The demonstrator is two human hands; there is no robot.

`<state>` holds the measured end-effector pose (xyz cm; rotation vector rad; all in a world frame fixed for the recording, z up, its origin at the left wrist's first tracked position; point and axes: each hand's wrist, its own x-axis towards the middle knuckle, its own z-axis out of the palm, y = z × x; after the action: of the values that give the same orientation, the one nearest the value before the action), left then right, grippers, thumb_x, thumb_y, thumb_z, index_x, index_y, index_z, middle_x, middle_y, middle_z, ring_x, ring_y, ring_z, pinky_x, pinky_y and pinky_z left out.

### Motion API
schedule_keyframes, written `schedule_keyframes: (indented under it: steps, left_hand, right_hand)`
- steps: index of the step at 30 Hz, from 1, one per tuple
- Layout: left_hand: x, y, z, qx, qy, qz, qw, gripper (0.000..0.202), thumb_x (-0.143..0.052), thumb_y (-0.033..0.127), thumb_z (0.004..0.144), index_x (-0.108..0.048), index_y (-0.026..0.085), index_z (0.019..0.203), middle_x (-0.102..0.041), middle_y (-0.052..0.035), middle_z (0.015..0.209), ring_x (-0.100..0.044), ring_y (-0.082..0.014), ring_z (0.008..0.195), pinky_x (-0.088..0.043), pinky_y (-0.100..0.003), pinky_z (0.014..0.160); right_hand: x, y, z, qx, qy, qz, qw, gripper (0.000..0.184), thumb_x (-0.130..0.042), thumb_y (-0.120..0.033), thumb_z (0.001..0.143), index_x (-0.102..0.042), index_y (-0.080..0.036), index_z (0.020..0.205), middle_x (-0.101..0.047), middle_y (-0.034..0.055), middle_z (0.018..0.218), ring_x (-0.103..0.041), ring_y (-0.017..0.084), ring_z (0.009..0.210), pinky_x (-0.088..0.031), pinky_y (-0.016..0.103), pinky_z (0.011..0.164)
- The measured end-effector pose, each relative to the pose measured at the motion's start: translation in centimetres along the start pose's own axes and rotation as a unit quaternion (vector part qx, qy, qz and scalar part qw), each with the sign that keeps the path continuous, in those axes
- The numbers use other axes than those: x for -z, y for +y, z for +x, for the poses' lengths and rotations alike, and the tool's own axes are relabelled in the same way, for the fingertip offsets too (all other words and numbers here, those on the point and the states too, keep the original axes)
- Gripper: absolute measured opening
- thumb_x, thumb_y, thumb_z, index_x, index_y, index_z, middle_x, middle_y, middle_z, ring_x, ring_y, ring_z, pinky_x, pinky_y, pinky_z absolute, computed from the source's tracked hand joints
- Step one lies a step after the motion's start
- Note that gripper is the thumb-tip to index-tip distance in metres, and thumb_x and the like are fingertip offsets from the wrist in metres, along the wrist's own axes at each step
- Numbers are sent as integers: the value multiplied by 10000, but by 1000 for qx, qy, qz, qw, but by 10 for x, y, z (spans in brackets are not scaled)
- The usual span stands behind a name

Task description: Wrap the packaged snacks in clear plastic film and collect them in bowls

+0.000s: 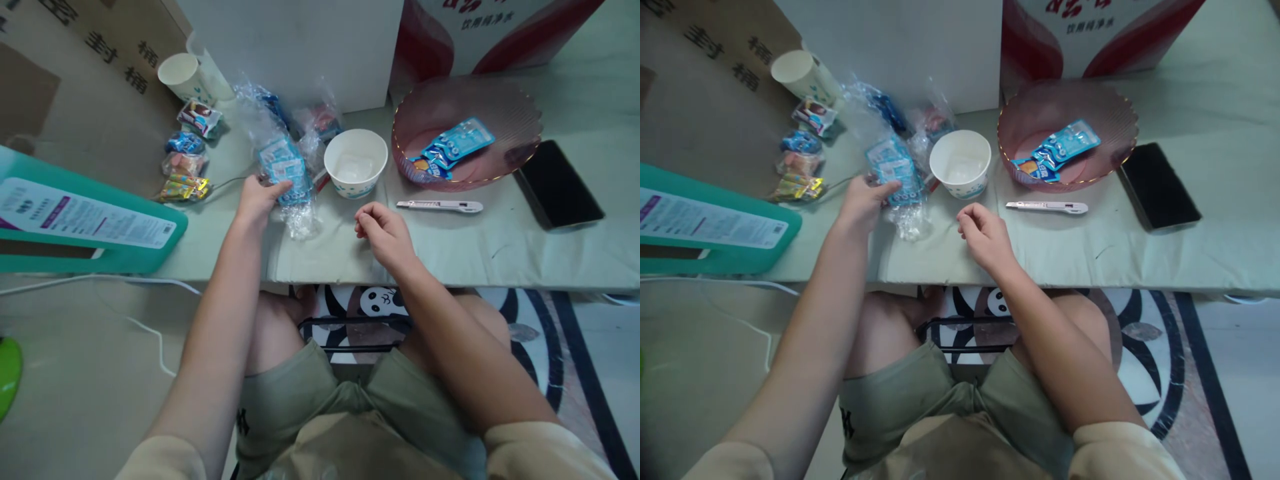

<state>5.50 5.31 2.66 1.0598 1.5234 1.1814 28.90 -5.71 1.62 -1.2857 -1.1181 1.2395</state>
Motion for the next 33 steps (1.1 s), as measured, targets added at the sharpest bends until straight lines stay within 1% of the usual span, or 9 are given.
schedule_keyframes:
  steps: [4, 7, 11, 13, 16, 19, 24, 27, 33]
  left_hand:
    - [-2, 6, -23, 56, -32, -93, 994, 206, -750, 102, 685, -689, 162, 872, -755, -3, 792, -699, -146, 680, -608, -272, 693]
    - [3, 13, -44, 104, -35, -154, 982, 208, -721, 120, 707, -689, 177, 904, -750, 17, 773, -699, -129, 663, -606, -237, 659]
    - [-2, 11, -79, 192, -106, -199, 955, 193, -752, 224, 719, -677, 160, 885, -727, 1, 728, -672, -127, 620, -577, -226, 592]
    - [-12, 4, -95, 193, -149, -198, 949, 318, -799, 230, 675, -670, 170, 959, -741, 2, 780, -695, -148, 675, -592, -251, 645]
    - [-27, -9, -108, 166, -176, -176, 954, 624, -859, 206, 623, -607, 217, 1194, -768, 0, 948, -741, -187, 846, -601, -295, 777]
    - [-33, -17, -104, 121, -202, -172, 957, 760, -906, 261, 594, -550, 248, 1266, -749, -14, 1036, -736, -209, 926, -582, -330, 836]
    - [-33, -21, -81, 49, -171, -187, 966, 492, -876, 391, 642, -620, 218, 1025, -722, -22, 956, -698, -183, 851, -556, -307, 808]
    - [-36, -21, -77, -19, -161, -103, 981, 454, -836, 326, 681, -663, 238, 1091, -742, -43, 1070, -705, -212, 990, -551, -323, 899]
    - [-31, -26, -84, -179, -318, 62, 929, 225, -711, 387, 838, -817, 254, 985, -642, -87, 1417, -576, -321, 1375, -424, -465, 1203]
  right_hand:
    - [1, 1, -2, 22, -13, -41, 999, 177, -533, -378, 879, -601, -223, 828, -609, -14, 681, -589, 143, 657, -480, 310, 656]
    - [4, 5, -4, 82, -26, -138, 987, 213, -538, -314, 872, -647, -213, 1024, -668, 30, 848, -614, 169, 717, -520, 347, 700]
    - [2, 12, -8, 241, -68, -256, 934, 631, -674, -233, 772, -582, -258, 1396, -544, 132, 1435, -594, 299, 1250, -525, 499, 1041]
    - [-1, 13, -11, 284, -107, -275, 912, 560, -724, -257, 781, -643, -320, 1332, -423, 84, 1574, -432, 334, 1462, -421, 551, 1186]
    - [-5, 13, -13, 284, -137, -267, 911, 149, -699, -327, 864, -754, -307, 1000, -424, 27, 1584, -386, 327, 1501, -360, 558, 1238]
    - [-5, 16, -12, 249, -117, -204, 940, 171, -671, -419, 893, -734, -264, 857, -502, 65, 1502, -469, 316, 1430, -424, 536, 1191]
    - [-1, 20, -13, 218, -95, -122, 964, 313, -661, -532, 893, -678, -240, 782, -604, 101, 1344, -587, 288, 1286, -470, 501, 1145]
    - [2, 18, -17, 183, -87, -148, 968, 296, -662, -504, 893, -663, -236, 767, -651, 106, 1230, -631, 271, 1175, -522, 470, 1045]
    - [10, 21, -13, 161, -6, -274, 948, 203, -710, -443, 838, -661, -249, 806, -655, 86, 1074, -624, 265, 1040, -520, 440, 956]
